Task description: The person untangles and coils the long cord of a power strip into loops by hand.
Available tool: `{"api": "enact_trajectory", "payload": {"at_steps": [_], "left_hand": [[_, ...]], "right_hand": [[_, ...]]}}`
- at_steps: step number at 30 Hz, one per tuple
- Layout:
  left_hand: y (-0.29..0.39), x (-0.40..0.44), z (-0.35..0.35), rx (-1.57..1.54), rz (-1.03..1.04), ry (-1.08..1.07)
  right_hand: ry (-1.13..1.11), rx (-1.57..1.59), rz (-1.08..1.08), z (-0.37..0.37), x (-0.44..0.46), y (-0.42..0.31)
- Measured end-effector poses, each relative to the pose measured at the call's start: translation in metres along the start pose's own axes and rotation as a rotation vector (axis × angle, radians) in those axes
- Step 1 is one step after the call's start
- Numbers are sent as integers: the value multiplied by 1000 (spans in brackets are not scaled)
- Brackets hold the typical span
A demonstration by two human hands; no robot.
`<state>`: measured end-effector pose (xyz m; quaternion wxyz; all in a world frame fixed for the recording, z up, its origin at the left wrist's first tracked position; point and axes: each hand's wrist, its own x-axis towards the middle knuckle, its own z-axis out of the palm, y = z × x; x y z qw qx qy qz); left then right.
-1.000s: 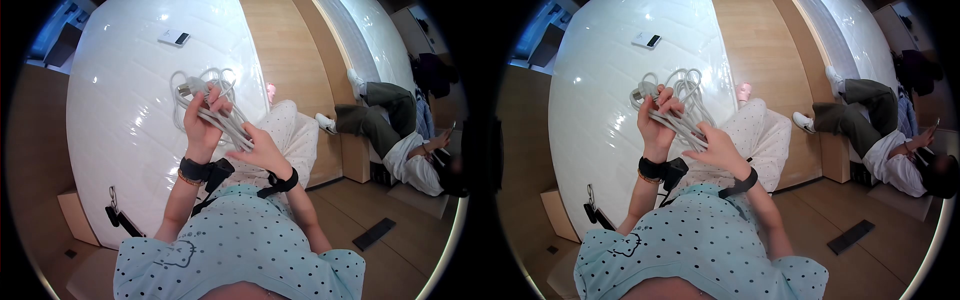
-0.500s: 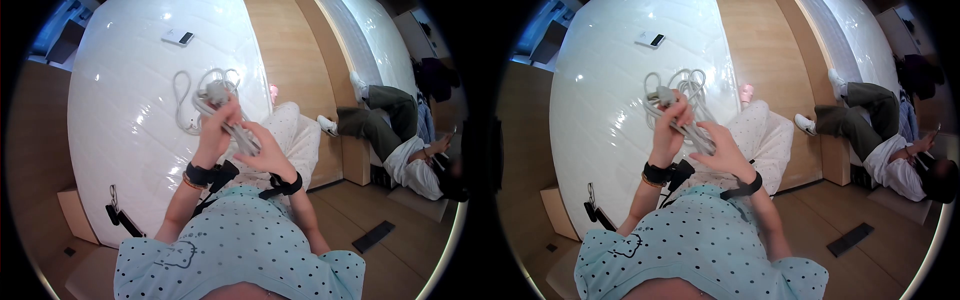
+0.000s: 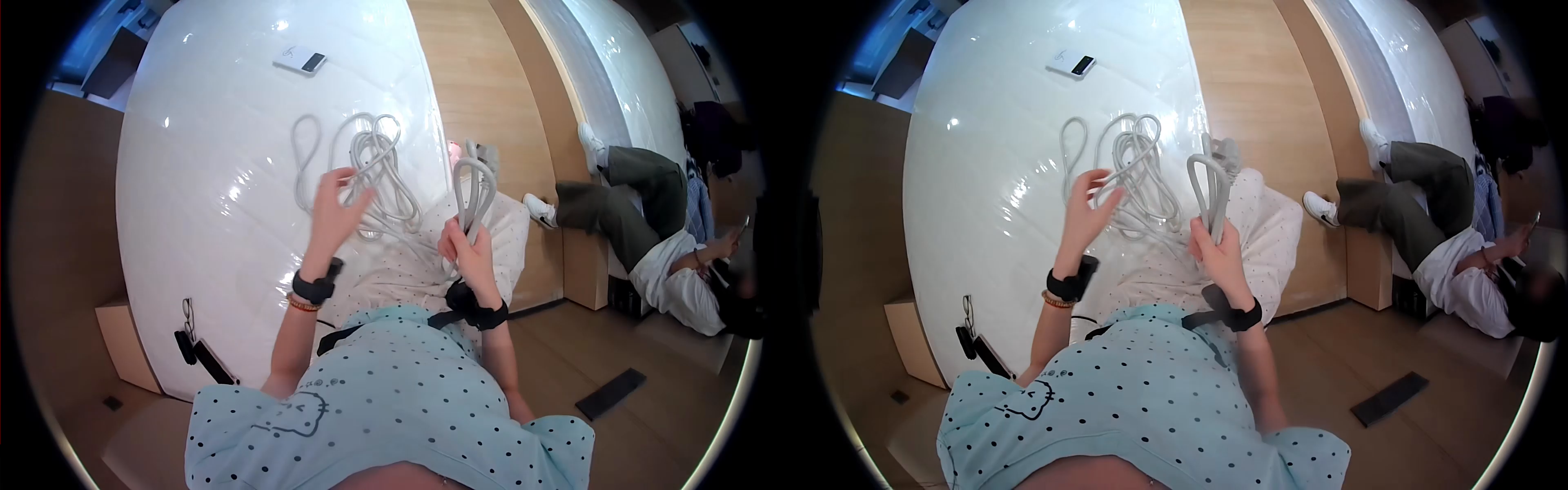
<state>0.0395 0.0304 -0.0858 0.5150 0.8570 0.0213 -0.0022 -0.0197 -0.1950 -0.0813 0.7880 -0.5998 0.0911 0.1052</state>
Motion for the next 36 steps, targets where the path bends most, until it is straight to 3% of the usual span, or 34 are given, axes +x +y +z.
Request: {"api": "enact_trajectory", "payload": {"at_steps": [1, 4, 7, 10, 13, 16, 19, 28, 31, 34, 36], "left_hand": [[-24, -1, -5, 119, 35, 67], [-55, -12, -23, 464, -25, -166], [-60, -21, -20, 159, 36, -424], [-54, -21, -9, 242, -55, -443], [-44, -17, -3, 250, -39, -324], [-24, -11, -1, -456, -173, -212], [3, -4, -9, -512, 28, -250], [35, 10, -9, -1041, -45, -189], [52, 12, -7, -1172, -12, -226], [48, 14, -8, -1157, 15, -411], [59, 9, 2, -1039, 28, -209]], "right_hand": [[-8, -19, -17, -3, -1, -3], [-13, -31, -30, -3, -3, -14], [-36, -51, -46, -4, -3, -20], [-50, -42, -69, -4, -1, -28], [-44, -89, -44, -8, -4, -37], [-39, -253, -32, -11, -7, -41], [-64, -374, -64, -10, -6, -40], [-100, -513, -80, 11, -2, -48], [-129, -597, -124, 11, -1, -44], [-135, -672, -128, 7, 3, -30], [-63, -657, -151, 9, 5, -25]]}}
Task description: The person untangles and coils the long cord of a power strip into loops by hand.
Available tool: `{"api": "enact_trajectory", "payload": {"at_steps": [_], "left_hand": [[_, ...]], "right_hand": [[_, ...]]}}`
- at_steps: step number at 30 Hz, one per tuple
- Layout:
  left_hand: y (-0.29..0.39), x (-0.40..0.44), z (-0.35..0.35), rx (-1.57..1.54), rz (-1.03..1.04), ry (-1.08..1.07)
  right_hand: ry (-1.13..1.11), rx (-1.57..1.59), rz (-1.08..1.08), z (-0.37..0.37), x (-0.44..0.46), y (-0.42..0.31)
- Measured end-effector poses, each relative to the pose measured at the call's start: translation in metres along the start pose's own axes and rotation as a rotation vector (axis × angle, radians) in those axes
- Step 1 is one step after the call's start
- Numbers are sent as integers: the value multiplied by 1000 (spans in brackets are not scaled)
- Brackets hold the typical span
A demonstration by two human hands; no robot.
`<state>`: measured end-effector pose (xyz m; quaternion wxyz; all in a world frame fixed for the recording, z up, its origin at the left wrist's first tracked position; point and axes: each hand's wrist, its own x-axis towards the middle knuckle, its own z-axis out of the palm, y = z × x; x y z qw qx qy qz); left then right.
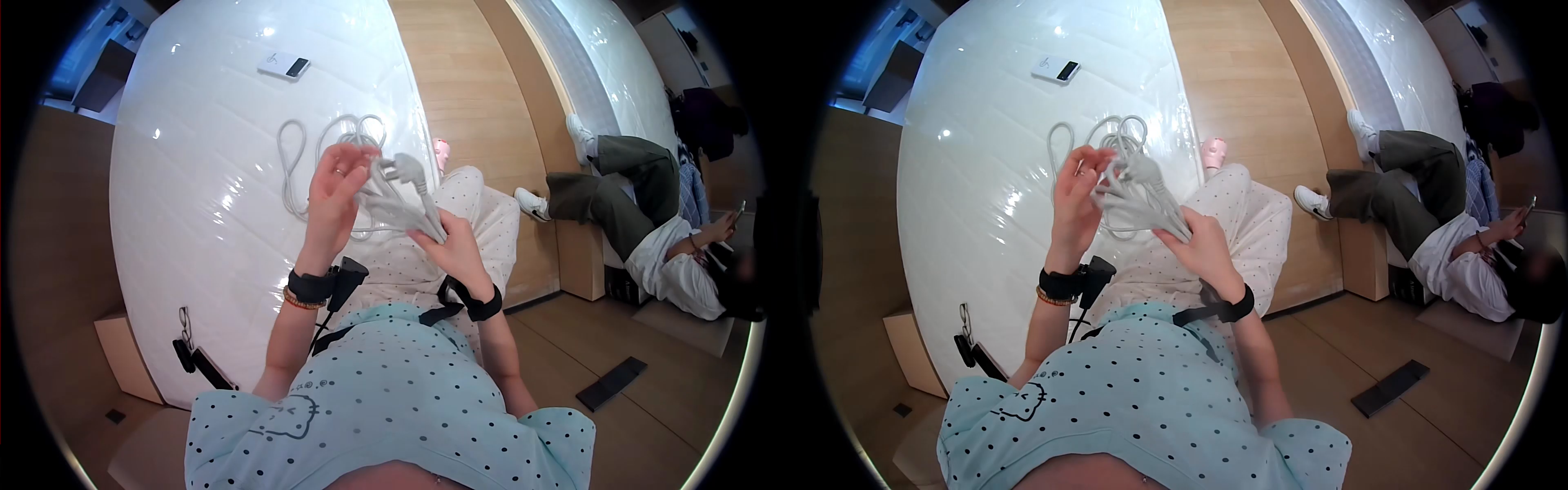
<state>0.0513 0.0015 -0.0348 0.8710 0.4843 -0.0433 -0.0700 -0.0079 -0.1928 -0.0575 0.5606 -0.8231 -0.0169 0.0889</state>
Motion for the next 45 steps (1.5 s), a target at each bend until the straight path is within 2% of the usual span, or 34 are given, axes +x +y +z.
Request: {"api": "enact_trajectory", "payload": {"at_steps": [1, 4, 7, 8, 11, 14, 18, 21, 24, 27, 33, 36, 39, 42, 45], "left_hand": [[-1, -2, 8, 64, 46, 80], [-23, -18, 3, 612, 123, 87], [-39, -27, 17, 443, -63, 1], [-40, -31, 24, 390, -117, 47], [-38, -23, 20, 184, -201, -105], [-26, -18, 18, 302, -156, -56], [-10, -12, 5, 204, -288, -4], [-16, -15, 6, 143, -271, -106], [-35, -24, 24, 270, -39, -149], [-27, -22, 33, 208, -143, -188], [-16, -21, 34, 77, -196, -117], [-15, -21, 41, 141, -130, -88], [-19, -24, 38, 154, -151, -66], [-17, -23, 35, 15, -219, -50], [-13, -24, 35, -138, -185, 7]], "right_hand": [[75, 29, -3, 3, 1, -1], [196, 119, 1, 7, 4, -7], [132, 100, -28, 12, 2, -16], [90, 74, -47, 13, 2, -20], [-16, 303, 32, 15, -1, -31], [-63, 586, 236, 3, -3, -41], [140, 534, 172, -14, -2, -22], [175, 245, 113, -12, 1, -12], [234, 0, -221, 9, 4, -11], [90, -109, -191, 18, 2, -11], [9, -151, -183, 11, 2, -28], [-95, -239, -126, 8, 1, -30], [-98, -346, -195, 3, 1, -33], [-136, -286, -104, -3, 1, -36], [-58, -17, -161, -3, -1, -35]]}}
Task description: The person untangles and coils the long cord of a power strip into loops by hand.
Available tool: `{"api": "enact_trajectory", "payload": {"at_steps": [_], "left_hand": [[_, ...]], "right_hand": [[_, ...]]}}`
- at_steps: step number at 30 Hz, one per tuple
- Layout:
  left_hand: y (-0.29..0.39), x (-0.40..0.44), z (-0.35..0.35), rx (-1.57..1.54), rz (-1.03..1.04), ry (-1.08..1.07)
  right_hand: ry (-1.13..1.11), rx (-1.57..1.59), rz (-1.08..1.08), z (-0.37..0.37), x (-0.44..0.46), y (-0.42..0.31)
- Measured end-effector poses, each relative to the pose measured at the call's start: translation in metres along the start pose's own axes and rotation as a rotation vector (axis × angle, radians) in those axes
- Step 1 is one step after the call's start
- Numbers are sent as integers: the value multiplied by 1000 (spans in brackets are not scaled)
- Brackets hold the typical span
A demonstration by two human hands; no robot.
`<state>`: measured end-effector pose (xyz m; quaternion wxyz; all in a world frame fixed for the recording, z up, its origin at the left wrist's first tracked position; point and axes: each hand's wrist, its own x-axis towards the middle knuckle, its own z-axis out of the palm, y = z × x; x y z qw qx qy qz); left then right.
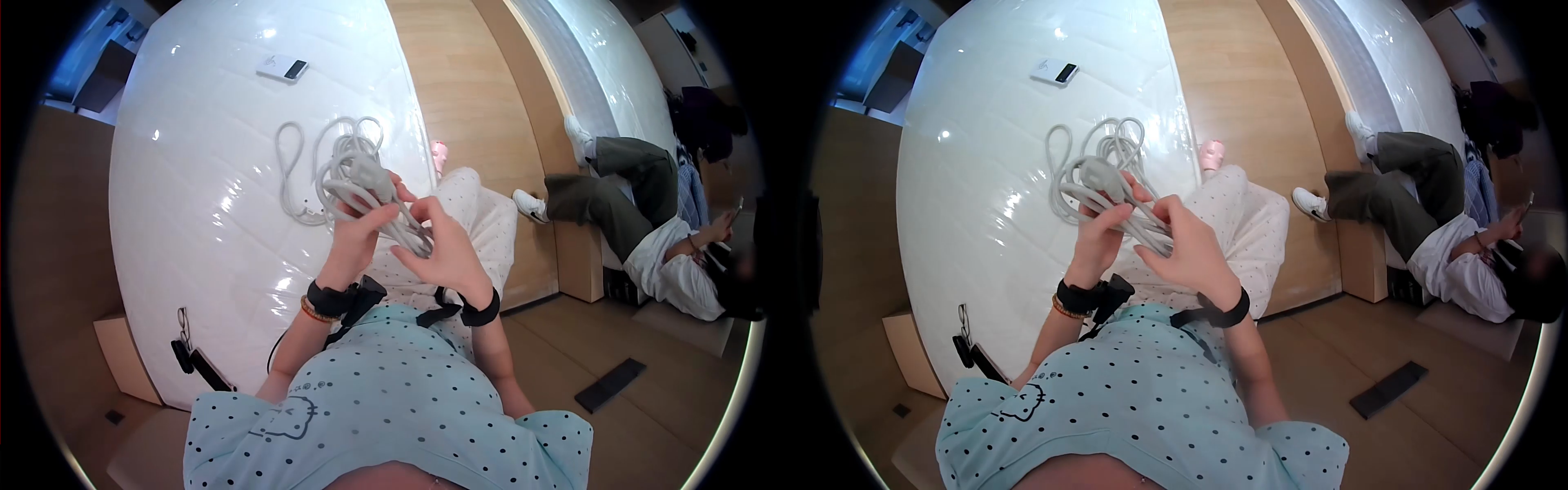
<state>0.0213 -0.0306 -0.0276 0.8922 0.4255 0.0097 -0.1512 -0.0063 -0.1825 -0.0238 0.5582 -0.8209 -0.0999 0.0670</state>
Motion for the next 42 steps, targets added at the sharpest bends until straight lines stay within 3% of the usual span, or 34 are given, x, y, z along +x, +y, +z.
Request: {"api": "enact_trajectory", "payload": {"at_steps": [3, 5, 12, 15, 18, 19, 22, 24, 27, 30, 31, 34, 37, 40, 42], "left_hand": [[5, 6, -5, -154, -13, 58], [5, 8, -5, -176, -2, 11], [1, 9, -16, -172, -41, -158], [11, 6, -10, 146, -110, -84], [18, 9, -31, 479, 109, -184], [17, 10, -48, 512, 72, -81], [25, 9, -95, 767, -113, 236], [15, -2, -127, 1280, -261, 442], [-3, -14, -162, 1521, -601, 266], [-18, -19, -146, 814, -580, 220], [-20, -20, -135, 790, -497, 250], [-28, -15, -143, 696, -517, 271], [-26, -10, -150, 999, -763, 251], [-24, -10, -139, 996, -984, 169], [-26, -15, -139, 852, -761, 97]], "right_hand": [[192, -191, -172, 0, 2, -4], [159, -164, -184, 10, 4, -1], [-80, -130, 125, 29, -1, 21], [-46, 66, 86, 29, -5, 32], [-45, 323, 193, 12, -11, 29], [-24, 367, 209, 8, -13, 31], [36, 472, 255, -5, -18, 37], [52, 509, 289, -12, -21, 35], [26, 492, 282, -15, -24, 34], [-36, 487, 258, -13, -24, 30], [-46, 493, 248, -12, -23, 26], [-61, 506, 221, -13, -22, 20], [-58, 528, 205, -13, -23, 19], [-40, 566, 204, -18, -23, 16], [-37, 608, 201, -21, -21, 17]]}}
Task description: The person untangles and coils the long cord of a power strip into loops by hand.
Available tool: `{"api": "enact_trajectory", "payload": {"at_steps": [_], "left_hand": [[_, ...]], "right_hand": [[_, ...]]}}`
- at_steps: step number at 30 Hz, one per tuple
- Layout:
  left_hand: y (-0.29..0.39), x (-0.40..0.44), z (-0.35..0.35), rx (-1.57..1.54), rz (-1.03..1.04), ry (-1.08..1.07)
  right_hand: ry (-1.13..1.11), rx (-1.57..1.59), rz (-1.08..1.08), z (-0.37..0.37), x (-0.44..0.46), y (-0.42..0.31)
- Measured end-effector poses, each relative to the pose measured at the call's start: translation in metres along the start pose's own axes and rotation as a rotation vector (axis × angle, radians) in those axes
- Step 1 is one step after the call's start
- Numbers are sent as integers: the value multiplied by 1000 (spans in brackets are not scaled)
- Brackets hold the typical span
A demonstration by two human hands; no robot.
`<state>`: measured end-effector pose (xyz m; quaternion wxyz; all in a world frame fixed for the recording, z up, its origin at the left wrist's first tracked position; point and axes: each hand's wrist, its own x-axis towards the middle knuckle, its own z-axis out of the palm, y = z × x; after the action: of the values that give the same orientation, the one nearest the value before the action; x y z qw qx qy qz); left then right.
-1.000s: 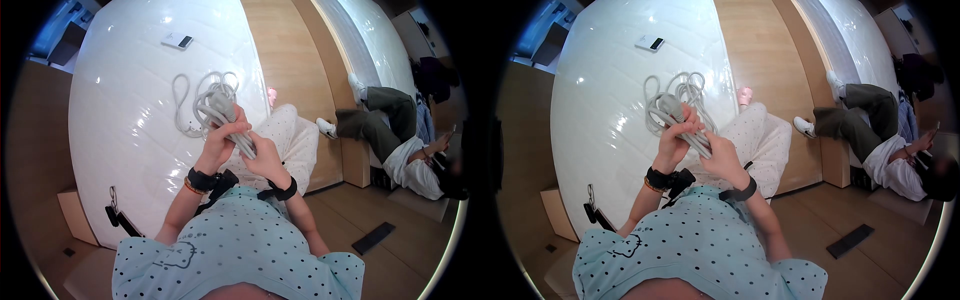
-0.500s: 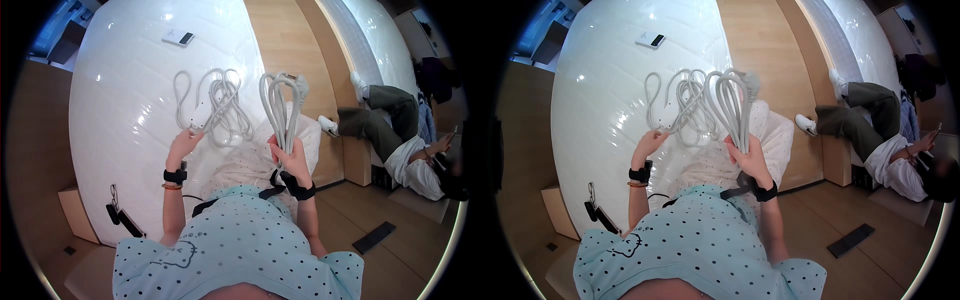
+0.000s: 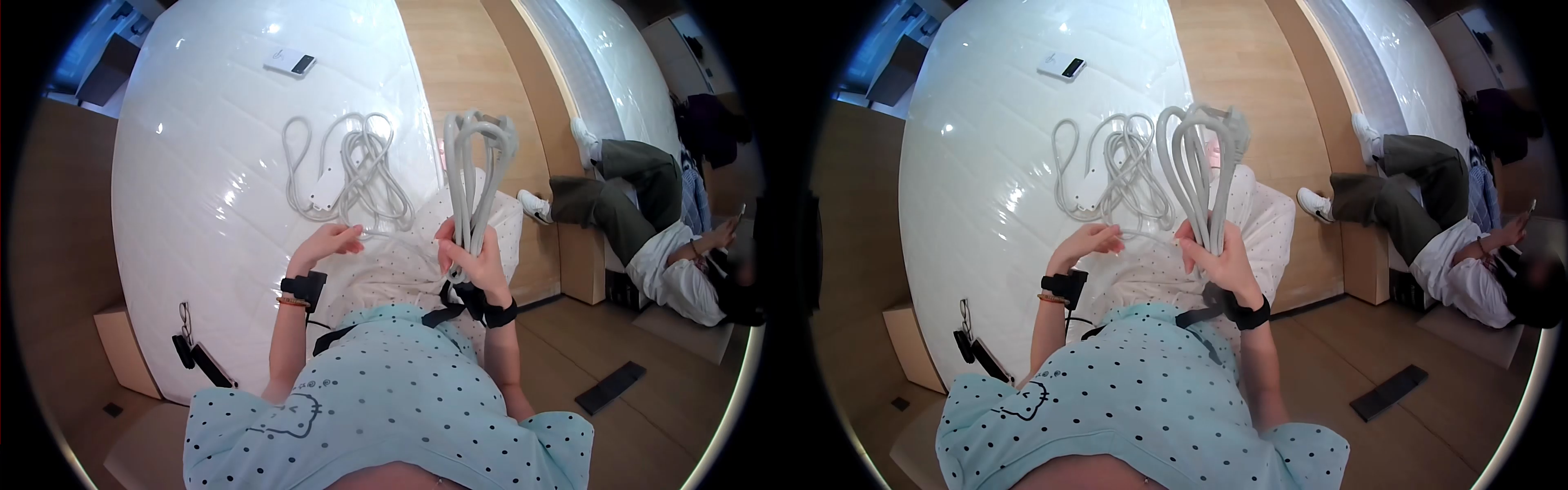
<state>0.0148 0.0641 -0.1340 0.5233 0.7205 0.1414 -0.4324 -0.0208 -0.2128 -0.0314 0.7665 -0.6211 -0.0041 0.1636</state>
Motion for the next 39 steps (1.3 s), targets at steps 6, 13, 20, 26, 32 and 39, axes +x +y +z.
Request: {"api": "enact_trajectory", "payload": {"at_steps": [6, 13, 20, 26, 32, 39], "left_hand": [[21, -3, 5, -378, 774, 238], [58, 24, 26, -659, 844, 389], [29, 47, 20, -1320, 589, -53], [49, 43, 42, -815, 797, 37], [53, 62, 65, -919, 747, -62], [84, 38, 42, -549, 959, -151]], "right_hand": [[-67, 9, 43, -7, 1, 11], [-140, 92, 66, 7, -4, 20], [-78, 164, 47, -9, -6, 16], [-74, 236, 43, -7, -8, 11], [-99, 271, 45, -5, -10, 11], [18, -58, 14, -5, 0, 14]]}}
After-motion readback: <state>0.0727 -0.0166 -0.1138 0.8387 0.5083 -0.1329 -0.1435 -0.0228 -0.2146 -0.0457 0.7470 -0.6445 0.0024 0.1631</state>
